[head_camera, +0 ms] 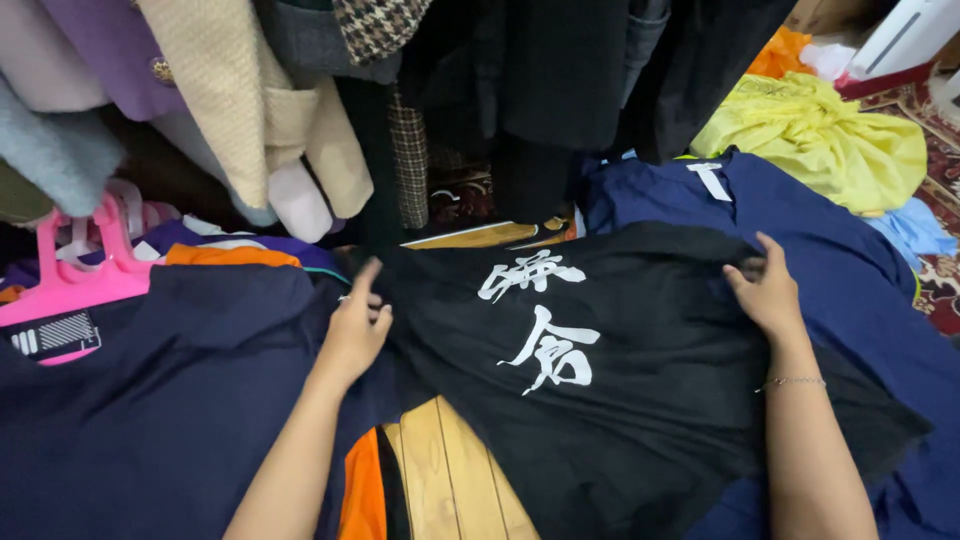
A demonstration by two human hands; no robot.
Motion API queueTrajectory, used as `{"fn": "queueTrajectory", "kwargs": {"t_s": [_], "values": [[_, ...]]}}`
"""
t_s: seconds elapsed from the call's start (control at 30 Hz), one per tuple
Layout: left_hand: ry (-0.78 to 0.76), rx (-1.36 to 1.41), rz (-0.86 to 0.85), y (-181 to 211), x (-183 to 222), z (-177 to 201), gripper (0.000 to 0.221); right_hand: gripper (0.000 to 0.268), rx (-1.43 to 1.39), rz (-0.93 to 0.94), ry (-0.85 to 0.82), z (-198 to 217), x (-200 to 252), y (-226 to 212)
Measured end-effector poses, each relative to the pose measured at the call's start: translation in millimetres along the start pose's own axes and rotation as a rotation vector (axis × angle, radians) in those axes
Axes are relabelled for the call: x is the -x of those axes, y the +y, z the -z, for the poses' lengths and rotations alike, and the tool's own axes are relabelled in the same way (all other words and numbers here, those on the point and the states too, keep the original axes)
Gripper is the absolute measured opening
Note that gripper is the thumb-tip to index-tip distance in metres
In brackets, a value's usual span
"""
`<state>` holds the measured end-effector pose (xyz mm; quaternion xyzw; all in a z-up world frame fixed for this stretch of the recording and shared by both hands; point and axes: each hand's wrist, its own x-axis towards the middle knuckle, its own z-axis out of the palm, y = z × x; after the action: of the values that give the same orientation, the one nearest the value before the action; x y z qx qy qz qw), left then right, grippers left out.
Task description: Folding various garments and placing them onto hangers
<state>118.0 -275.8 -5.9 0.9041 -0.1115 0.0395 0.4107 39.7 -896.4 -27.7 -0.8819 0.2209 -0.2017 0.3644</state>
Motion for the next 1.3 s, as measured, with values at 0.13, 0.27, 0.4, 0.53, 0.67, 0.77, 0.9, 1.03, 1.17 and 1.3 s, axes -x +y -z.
{"fn": "queueTrajectory", "kwargs": {"t_s": [0.13,0.27,0.4,0.53,0.67,0.77,0.9,1.03,1.17,1.3], "values": [[0.154,-0.272,-0.208,-1.5,4.9,-17.3,0.026,0.045,0.172,-0.200,-0.045,3.1,2.9,-2.8],[-0.181,-0.545,0.259,11.2,6.9,-24.1,0.066,0.067,0.288,-0.290,-0.211,9.6,16.3,-39.5],[-0.068,-0.695,0.256,-28.0,-8.2,-50.8,0.065,0.073,0.256,-0.260,-0.287,2.8,18.8,-45.9],[-0.101,-0.570,0.282,-14.2,-8.5,-37.3,0.053,0.041,0.173,-0.212,-0.274,-10.0,9.5,-20.6],[-0.065,-0.157,0.241,-23.0,-11.6,-20.9,0.027,0.021,-0.054,-0.163,-0.191,-10.1,-1.1,0.7],[-0.028,0.354,0.242,-37.7,-19.5,-13.6,0.018,0.020,-0.236,-0.083,0.030,-4.3,-14.0,21.1],[0.163,0.695,0.447,-12.3,-22.0,-2.3,0.025,0.020,-0.376,-0.041,0.346,14.4,-18.2,25.4],[0.339,0.544,0.297,-11.7,-24.3,-4.0,0.028,0.017,-0.303,0.064,0.485,27.7,-37.3,64.9],[0.038,0.475,0.228,-7.1,-17.5,-2.5,0.062,0.013,-0.336,0.091,0.502,35.4,-39.7,79.3],[0.034,-0.215,-0.253,-76.3,-29.1,-29.3,0.059,0.017,-0.044,0.167,0.625,35.9,-38.7,85.7]]}}
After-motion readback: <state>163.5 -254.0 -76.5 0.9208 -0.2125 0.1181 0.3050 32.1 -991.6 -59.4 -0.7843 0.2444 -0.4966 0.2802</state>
